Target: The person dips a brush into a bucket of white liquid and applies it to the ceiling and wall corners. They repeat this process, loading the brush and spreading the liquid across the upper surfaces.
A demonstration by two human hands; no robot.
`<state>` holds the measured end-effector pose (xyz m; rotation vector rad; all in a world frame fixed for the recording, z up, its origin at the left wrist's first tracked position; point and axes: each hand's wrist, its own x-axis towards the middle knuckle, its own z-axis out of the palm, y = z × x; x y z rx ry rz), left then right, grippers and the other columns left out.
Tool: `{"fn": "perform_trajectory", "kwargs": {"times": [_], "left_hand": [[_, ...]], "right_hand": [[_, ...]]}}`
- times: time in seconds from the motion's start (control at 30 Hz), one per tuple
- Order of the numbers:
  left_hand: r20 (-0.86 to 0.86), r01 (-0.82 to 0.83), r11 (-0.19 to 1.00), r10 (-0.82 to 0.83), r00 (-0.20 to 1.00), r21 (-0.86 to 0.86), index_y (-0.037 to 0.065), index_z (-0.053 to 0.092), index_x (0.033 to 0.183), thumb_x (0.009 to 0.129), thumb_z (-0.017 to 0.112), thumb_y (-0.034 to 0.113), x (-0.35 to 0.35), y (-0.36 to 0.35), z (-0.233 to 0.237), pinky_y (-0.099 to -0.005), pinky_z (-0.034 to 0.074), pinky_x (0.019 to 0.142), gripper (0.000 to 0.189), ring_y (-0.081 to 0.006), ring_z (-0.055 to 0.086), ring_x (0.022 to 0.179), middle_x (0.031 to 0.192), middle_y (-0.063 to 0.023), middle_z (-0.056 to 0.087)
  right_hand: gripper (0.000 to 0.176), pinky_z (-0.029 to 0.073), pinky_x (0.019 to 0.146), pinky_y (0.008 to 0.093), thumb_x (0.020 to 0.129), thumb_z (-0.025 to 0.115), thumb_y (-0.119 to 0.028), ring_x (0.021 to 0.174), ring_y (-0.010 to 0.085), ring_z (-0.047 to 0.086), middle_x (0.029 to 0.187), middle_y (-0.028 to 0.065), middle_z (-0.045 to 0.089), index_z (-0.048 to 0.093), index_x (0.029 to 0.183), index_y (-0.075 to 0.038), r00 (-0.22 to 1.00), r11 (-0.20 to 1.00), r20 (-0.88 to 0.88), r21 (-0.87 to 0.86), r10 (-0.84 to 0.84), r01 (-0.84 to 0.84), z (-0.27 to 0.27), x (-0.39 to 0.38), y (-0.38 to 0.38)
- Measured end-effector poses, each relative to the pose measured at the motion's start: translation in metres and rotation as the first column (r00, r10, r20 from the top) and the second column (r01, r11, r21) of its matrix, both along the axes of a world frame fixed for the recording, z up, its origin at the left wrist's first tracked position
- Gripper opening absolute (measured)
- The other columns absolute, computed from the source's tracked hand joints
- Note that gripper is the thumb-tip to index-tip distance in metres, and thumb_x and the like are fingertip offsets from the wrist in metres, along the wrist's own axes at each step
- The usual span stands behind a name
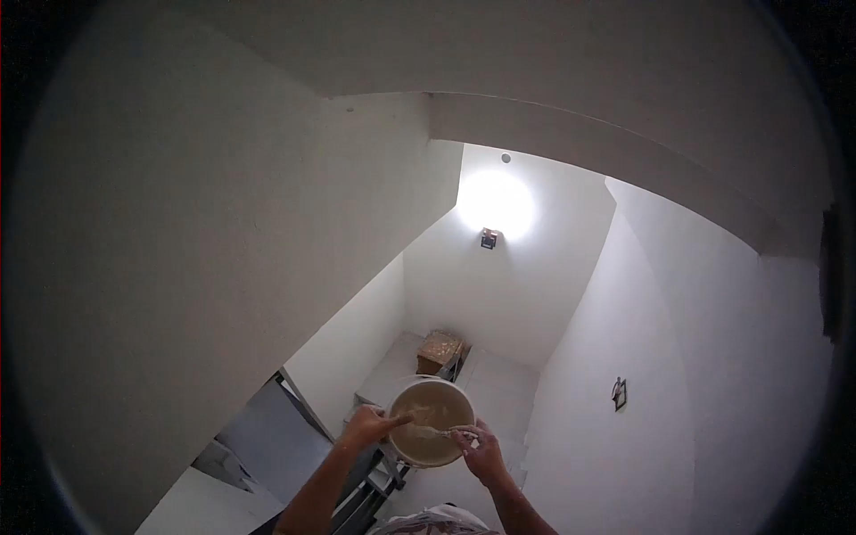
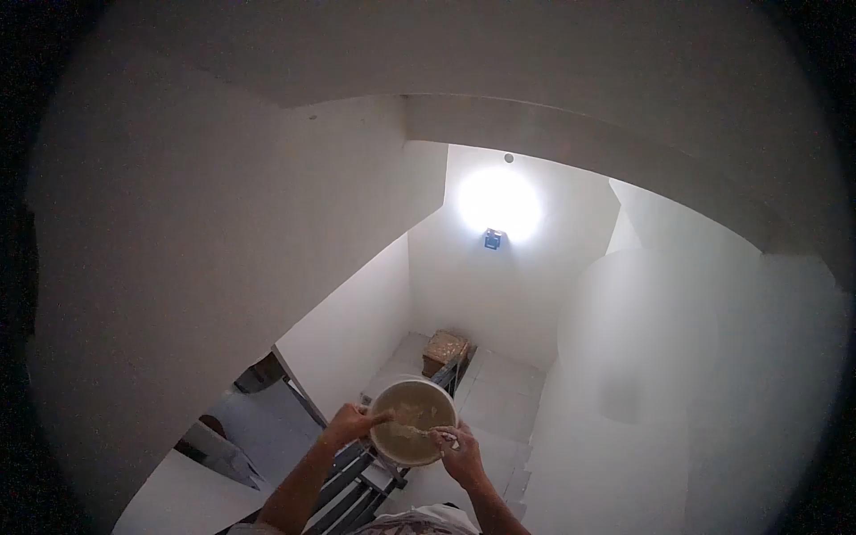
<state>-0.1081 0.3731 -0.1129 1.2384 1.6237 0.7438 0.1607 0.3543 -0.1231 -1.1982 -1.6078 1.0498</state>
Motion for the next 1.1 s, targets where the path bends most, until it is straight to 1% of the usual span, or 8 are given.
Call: {"fn": "perform_trajectory", "kwargs": {"times": [0.17, 0.23, 0.27, 0.33, 0.47, 0.53, 0.93, 1.1], "left_hand": [[0.012, -0.156, 0.954, 0.158, 0.987, 0.256, 0.000, 0.068, 0.066, 0.078, 0.083, 0.044, 0.042, -0.019, -0.059, -0.0300, 0.044, 0.045, 0.048, -0.0100, 0.057, 0.051, 0.058, -0.0023, 0.061], [0.420, -0.400, 0.910, 0.322, 0.849, 0.111, -0.001, 0.067, 0.065, 0.082, 0.080, 0.034, 0.060, -0.034, -0.050, -0.0289, 0.040, 0.043, 0.041, -0.0099, 0.054, 0.049, 0.057, -0.0025, 0.060], [0.423, -0.417, 0.904, 0.343, 0.839, 0.095, -0.001, 0.067, 0.065, 0.082, 0.080, 0.034, 0.062, -0.041, -0.054, -0.0289, 0.040, 0.043, 0.041, -0.0099, 0.054, 0.049, 0.057, -0.0025, 0.060], [0.339, -0.554, 0.832, 0.512, 0.789, 0.032, -0.002, 0.067, 0.066, 0.083, 0.076, 0.026, 0.067, -0.047, -0.061, -0.0295, 0.042, 0.043, 0.034, -0.0107, 0.055, 0.048, 0.056, -0.0048, 0.061], [0.340, -0.648, 0.759, 0.627, 0.701, -0.063, -0.004, 0.069, 0.068, 0.081, 0.072, 0.020, 0.075, -0.071, -0.066, -0.0306, 0.042, 0.043, 0.028, -0.0116, 0.057, 0.047, 0.057, -0.0065, 0.062], [0.244, -0.665, 0.747, 0.641, 0.728, 0.020, -0.004, 0.070, 0.067, 0.080, 0.069, 0.017, 0.074, -0.079, -0.066, -0.0315, 0.043, 0.042, 0.024, -0.0121, 0.059, 0.048, 0.056, -0.0071, 0.063], [0.181, -0.821, 0.563, 0.801, 0.570, 0.095, -0.006, 0.070, 0.065, 0.079, 0.070, 0.014, 0.078, -0.097, -0.054, -0.0317, 0.045, 0.044, 0.024, -0.0124, 0.061, 0.047, 0.052, -0.0065, 0.062], [0.084, -0.833, 0.545, 0.830, 0.552, 0.091, -0.006, 0.070, 0.066, 0.076, 0.071, 0.014, 0.079, -0.094, -0.057, -0.0339, 0.048, 0.048, 0.022, -0.0180, 0.065, 0.050, 0.055, -0.0104, 0.065]], "right_hand": [[0.027, 0.050, 0.095, 0.0396, 0.094, 0.067, -0.023, 0.121, 0.0317, 0.055, 0.125, 0.0249, 0.059, 0.073, 0.105, 0.000, 0.989, 0.993, 0.142, 0.115, -0.051, 0.034, -0.024, 0.019, 0.017], [0.028, 0.052, 0.088, 0.0348, 0.094, 0.068, -0.024, 0.110, 0.0261, 0.061, 0.123, 0.0178, 0.058, 0.073, 0.109, 0.000, 1.000, 0.997, 0.026, 0.082, 0.010, -0.012, -0.024, 0.022, 0.030], [0.028, 0.052, 0.088, 0.0348, 0.094, 0.068, -0.024, 0.110, 0.0261, 0.061, 0.123, 0.0178, 0.058, 0.073, 0.109, 0.000, 0.999, 0.997, 0.035, 0.069, 0.029, -0.031, -0.024, 0.022, 0.037], [0.027, 0.051, 0.091, 0.0352, 0.093, 0.069, -0.023, 0.113, 0.0268, 0.061, 0.133, 0.0200, 0.056, 0.072, 0.109, -0.001, 0.983, 0.954, -0.104, -0.245, 0.154, -0.176, -0.021, 0.026, 0.057], [0.025, 0.051, 0.090, 0.0345, 0.094, 0.068, -0.021, 0.110, 0.0249, 0.063, 0.129, 0.0209, 0.062, 0.073, 0.108, -0.001, 0.990, 0.990, -0.103, -0.095, 0.093, -0.102, -0.034, 0.013, 0.071], [0.024, 0.048, 0.094, 0.0387, 0.094, 0.068, -0.023, 0.115, 0.0275, 0.061, 0.112, 0.0173, 0.069, 0.074, 0.107, -0.004, 0.986, 0.966, -0.013, 0.202, 0.167, -0.161, -0.011, 0.002, 0.074], [0.023, 0.054, 0.077, 0.0343, 0.094, 0.067, -0.021, 0.078, 0.0184, 0.069, 0.087, 0.0126, 0.074, 0.073, 0.104, -0.001, 0.812, 0.831, 0.211, -0.002, 0.544, -0.556, 0.028, -0.009, 0.079], [0.026, 0.052, 0.068, 0.0320, 0.095, 0.066, -0.025, 0.075, 0.0159, 0.067, 0.084, 0.0113, 0.074, 0.073, 0.100, 0.000, 0.827, 0.858, 0.253, -0.029, 0.502, -0.512, 0.021, -0.010, 0.082]]}}
